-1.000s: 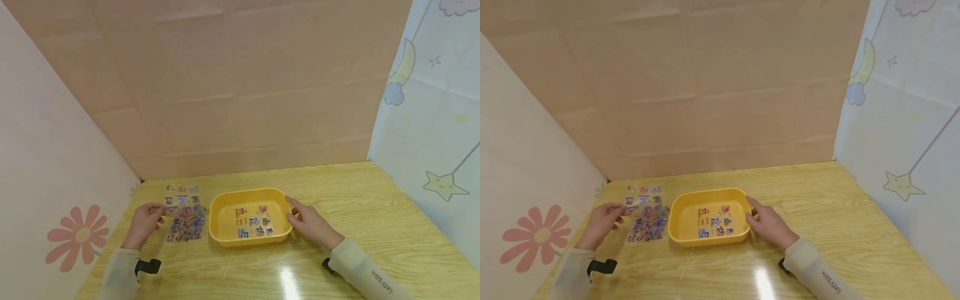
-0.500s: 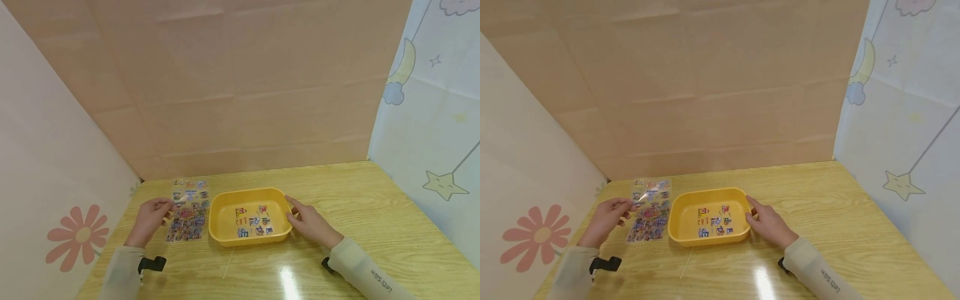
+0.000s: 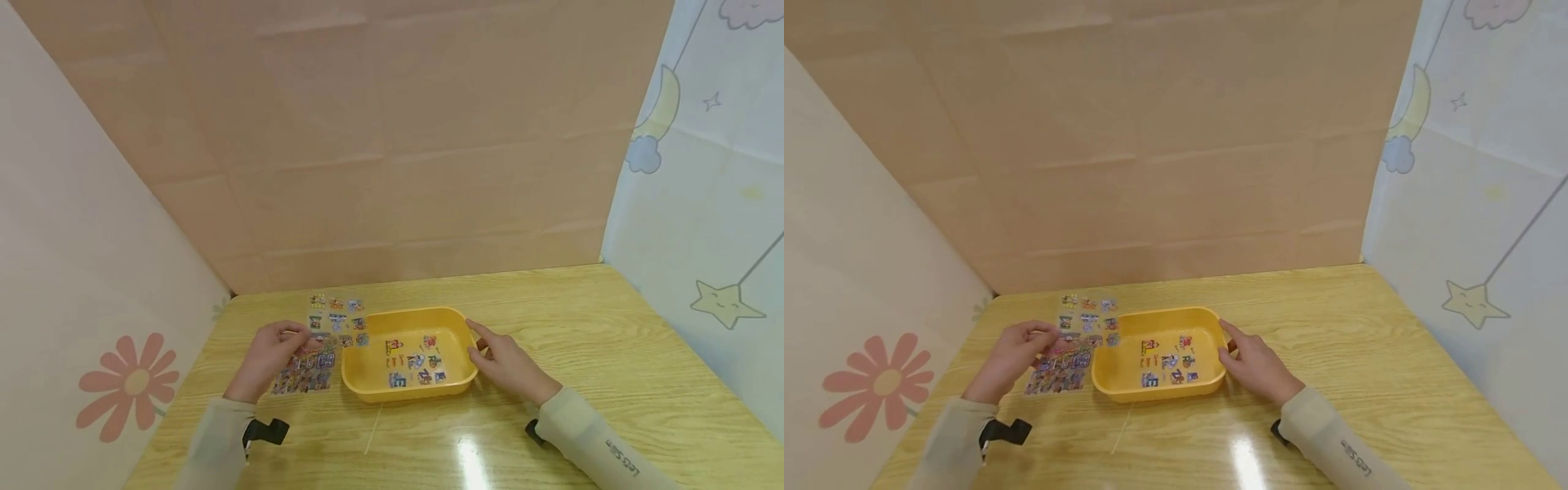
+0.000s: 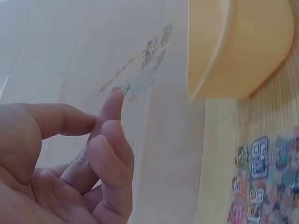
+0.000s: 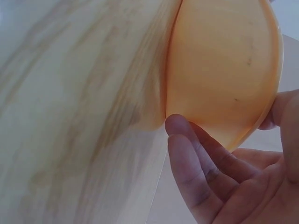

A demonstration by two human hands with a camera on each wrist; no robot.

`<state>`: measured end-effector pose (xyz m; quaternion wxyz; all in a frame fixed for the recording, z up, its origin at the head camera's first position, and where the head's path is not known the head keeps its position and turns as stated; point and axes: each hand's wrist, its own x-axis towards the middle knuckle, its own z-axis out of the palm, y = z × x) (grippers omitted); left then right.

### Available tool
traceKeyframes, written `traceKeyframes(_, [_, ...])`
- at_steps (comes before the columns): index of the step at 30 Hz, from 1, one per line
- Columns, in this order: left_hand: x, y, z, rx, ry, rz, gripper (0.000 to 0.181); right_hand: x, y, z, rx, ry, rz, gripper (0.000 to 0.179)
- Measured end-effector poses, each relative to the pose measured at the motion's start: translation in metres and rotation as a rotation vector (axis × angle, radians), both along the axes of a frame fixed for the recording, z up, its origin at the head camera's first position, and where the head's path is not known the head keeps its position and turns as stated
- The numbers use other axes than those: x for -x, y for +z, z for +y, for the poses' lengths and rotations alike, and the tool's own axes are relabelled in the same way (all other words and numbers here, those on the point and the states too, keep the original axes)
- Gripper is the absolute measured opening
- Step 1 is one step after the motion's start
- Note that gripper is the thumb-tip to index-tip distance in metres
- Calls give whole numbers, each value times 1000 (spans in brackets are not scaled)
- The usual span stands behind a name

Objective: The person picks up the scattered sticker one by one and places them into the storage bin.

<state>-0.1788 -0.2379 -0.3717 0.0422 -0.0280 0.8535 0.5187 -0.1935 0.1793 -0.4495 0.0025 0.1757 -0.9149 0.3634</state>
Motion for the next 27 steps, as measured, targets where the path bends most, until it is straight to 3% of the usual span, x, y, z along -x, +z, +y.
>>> traceKeyframes(7, [-1,-4,16,-38,-64,-29,27,-1,1,0,-4,8,1,56])
traceKeyframes(11, [-1,-7,24,-1,-104,-23,28,0,2,0,-11,2,-1,56])
traceKeyframes(19, [-2,-14,42,-31,-194,-28,24,1,-1,-1,-12,-5,-1,56])
traceKeyframes(27, [2,-20,60,-121,-208,-91,26,1,-1,0,-11,-8,0,57])
